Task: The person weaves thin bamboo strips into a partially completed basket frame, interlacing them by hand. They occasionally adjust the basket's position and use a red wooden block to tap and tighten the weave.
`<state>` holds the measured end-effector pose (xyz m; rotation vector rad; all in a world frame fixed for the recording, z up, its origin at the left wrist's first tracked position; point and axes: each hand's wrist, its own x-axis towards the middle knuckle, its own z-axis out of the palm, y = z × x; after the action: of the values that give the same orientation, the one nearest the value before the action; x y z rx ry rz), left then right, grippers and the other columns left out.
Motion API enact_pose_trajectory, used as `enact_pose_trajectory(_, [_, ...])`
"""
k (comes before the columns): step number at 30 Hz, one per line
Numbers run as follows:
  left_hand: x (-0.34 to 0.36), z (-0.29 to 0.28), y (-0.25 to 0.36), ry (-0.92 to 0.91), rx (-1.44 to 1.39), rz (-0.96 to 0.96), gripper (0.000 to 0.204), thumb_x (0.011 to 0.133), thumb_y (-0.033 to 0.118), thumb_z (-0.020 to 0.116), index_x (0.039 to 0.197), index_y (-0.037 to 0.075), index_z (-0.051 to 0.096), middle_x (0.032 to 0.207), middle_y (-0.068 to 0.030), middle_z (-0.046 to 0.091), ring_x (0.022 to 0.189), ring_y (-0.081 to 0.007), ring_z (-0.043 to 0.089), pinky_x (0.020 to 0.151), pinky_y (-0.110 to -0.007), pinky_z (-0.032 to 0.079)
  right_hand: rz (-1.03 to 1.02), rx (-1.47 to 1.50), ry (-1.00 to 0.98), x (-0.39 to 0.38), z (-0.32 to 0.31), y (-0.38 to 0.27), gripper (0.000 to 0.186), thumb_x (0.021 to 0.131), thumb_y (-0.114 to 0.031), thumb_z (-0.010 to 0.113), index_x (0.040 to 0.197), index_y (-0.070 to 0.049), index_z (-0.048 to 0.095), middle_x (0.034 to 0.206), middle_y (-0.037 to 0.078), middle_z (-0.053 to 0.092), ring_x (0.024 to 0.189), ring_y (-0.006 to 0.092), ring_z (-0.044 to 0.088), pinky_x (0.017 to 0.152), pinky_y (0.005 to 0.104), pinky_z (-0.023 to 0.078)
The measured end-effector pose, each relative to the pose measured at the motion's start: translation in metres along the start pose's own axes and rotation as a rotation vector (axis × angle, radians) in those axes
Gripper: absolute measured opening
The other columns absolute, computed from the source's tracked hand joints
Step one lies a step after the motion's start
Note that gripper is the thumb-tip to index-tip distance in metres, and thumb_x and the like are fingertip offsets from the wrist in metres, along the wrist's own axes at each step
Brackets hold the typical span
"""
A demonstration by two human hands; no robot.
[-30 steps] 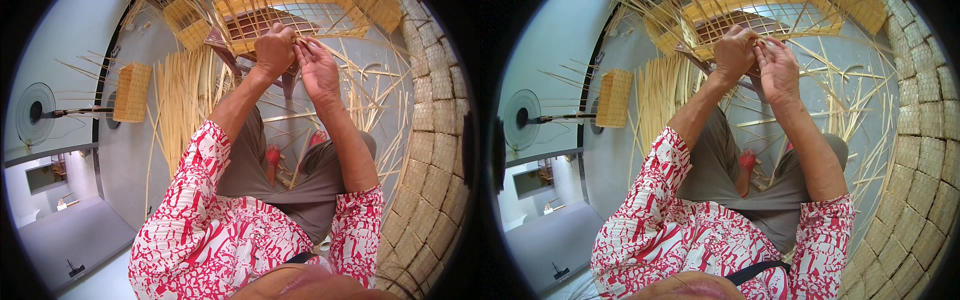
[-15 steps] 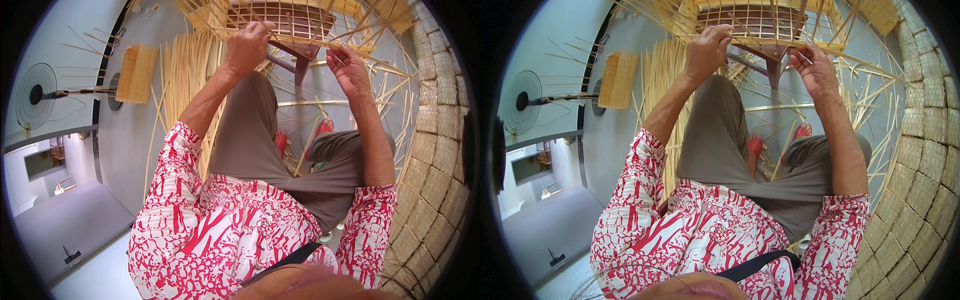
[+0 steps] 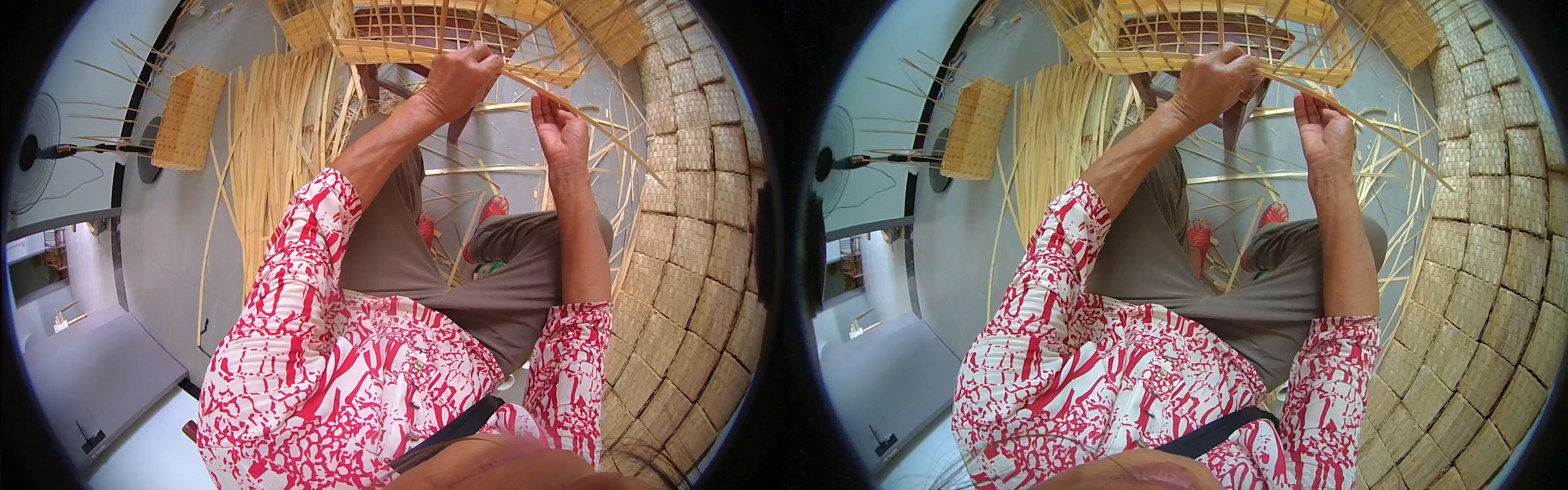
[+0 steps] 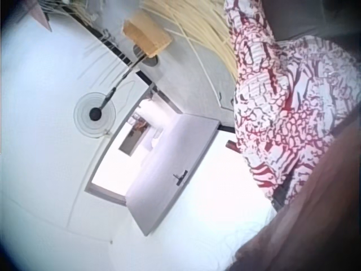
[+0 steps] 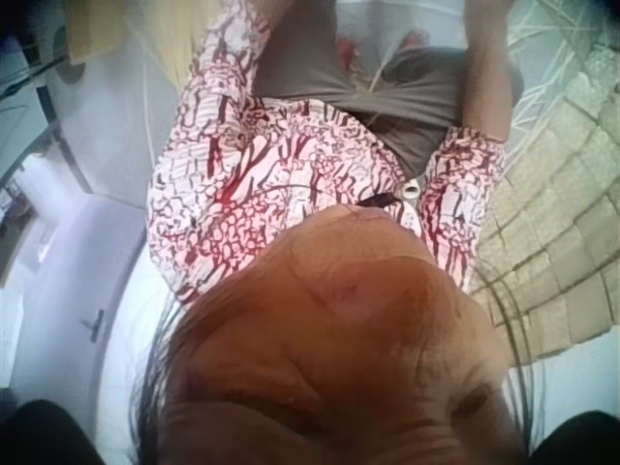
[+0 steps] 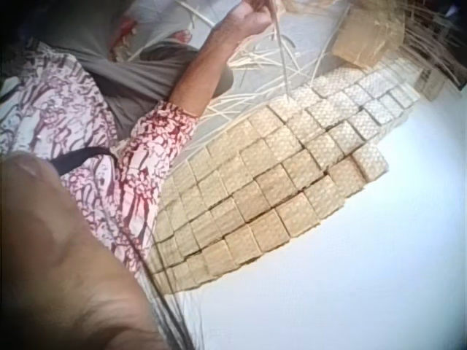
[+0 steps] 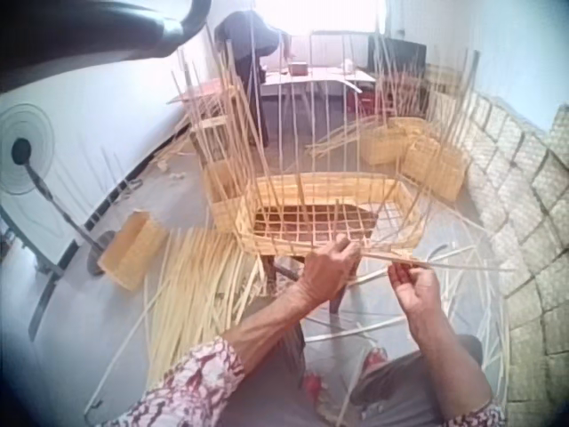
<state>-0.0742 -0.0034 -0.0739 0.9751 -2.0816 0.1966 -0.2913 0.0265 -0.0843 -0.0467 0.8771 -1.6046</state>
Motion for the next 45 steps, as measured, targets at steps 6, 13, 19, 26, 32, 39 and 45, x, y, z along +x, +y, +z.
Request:
enact_pose_trajectory(6, [0.011, -0.008, -0.005, 0.009, -0.352, -0.031, 0.011, 0.087, 0.02, 0.069, 0.092, 0.01, 0.07, 0.089, -0.0078, 0.065, 0.08, -0.0274, 0.067, 0.069, -0.038, 0.055, 0.224, 0.123, -0.296, 0.015, -0.021, -0.008, 0.016, 0.1, -0.014, 0.054, 0.102, -0.001, 0.063, 0.097, 0.015, 0.068, 0.092, 0.0264, 0.068, 0.08, 0.0422, 0.059])
enact_pose_trajectory(13, [0.015, -0.017, -0.016, -0.064, -0.466, 0.004, 0.011, 0.087, 0.018, 0.07, 0.093, 0.009, 0.069, 0.089, -0.0088, 0.065, 0.083, -0.0281, 0.066, 0.073, -0.037, 0.055, -0.245, -0.655, -0.65, -0.04, 0.055, 0.001, 0.032, 0.098, -0.017, 0.064, 0.129, -0.008, 0.064, 0.118, 0.005, 0.069, 0.091, 0.0099, 0.064, 0.079, 0.0238, 0.053])
enact_pose_trajectory(19, [0.022, -0.014, -0.022, -0.076, -0.453, -0.001, 0.012, 0.087, 0.018, 0.072, 0.094, 0.009, 0.069, 0.088, -0.0074, 0.067, 0.083, -0.0262, 0.068, 0.073, -0.036, 0.056, -0.458, -0.842, -0.728, -0.037, 0.06, 0.004, 0.032, 0.096, -0.015, 0.069, 0.126, -0.005, 0.064, 0.114, 0.002, 0.069, 0.092, 0.0076, 0.061, 0.084, 0.0226, 0.051])
enact_pose_trajectory(26, [0.023, -0.01, -0.022, -0.063, -0.487, -0.093, 0.013, 0.087, 0.019, 0.072, 0.095, 0.008, 0.07, 0.087, -0.007, 0.067, 0.079, -0.0228, 0.068, 0.07, -0.035, 0.055, -0.251, -0.412, -0.529, -0.032, 0.053, 0.016, 0.021, 0.101, -0.013, 0.057, 0.11, 0.004, 0.062, 0.113, 0.014, 0.067, 0.109, 0.0224, 0.064, 0.099, 0.0344, 0.052])
enact_pose_trajectory(32, [0.031, 0.004, -0.01, 0.071, -0.295, -0.271, 0.008, 0.082, 0.016, 0.073, 0.088, 0.01, 0.073, 0.085, -0.0076, 0.068, 0.073, -0.0255, 0.068, 0.064, -0.037, 0.055, 0.121, 0.137, -0.201, -0.045, 0.052, 0.021, 0.021, 0.099, -0.009, 0.047, 0.106, 0.009, 0.055, 0.119, 0.026, 0.062, 0.121, 0.0417, 0.057, 0.113, 0.054, 0.042])
enact_pose_trajectory(39, [0.024, 0.003, 0.012, -0.076, 0.053, -0.281, 0.014, 0.079, 0.016, 0.069, 0.093, 0.012, 0.071, 0.086, -0.0082, 0.067, 0.077, -0.0311, 0.069, 0.064, -0.043, 0.057, -0.163, -0.285, -0.457, -0.06, 0.063, 0.042, 0.021, 0.094, -0.003, 0.06, 0.113, 0.004, 0.056, 0.119, 0.016, 0.063, 0.12, 0.0231, 0.06, 0.108, 0.0341, 0.047])
enact_pose_trajectory(45, [0.015, -0.022, -0.014, -0.155, 0.135, -0.194, 0.017, 0.088, 0.011, 0.062, 0.105, 0.009, 0.063, 0.094, -0.0107, 0.069, 0.078, -0.0307, 0.07, 0.062, -0.041, 0.057, -0.319, -0.672, -0.538, -0.075, 0.069, 0.04, 0.028, 0.094, 0.001, 0.059, 0.121, 0.002, 0.059, 0.122, 0.013, 0.063, 0.114, 0.0205, 0.062, 0.103, 0.0308, 0.049])
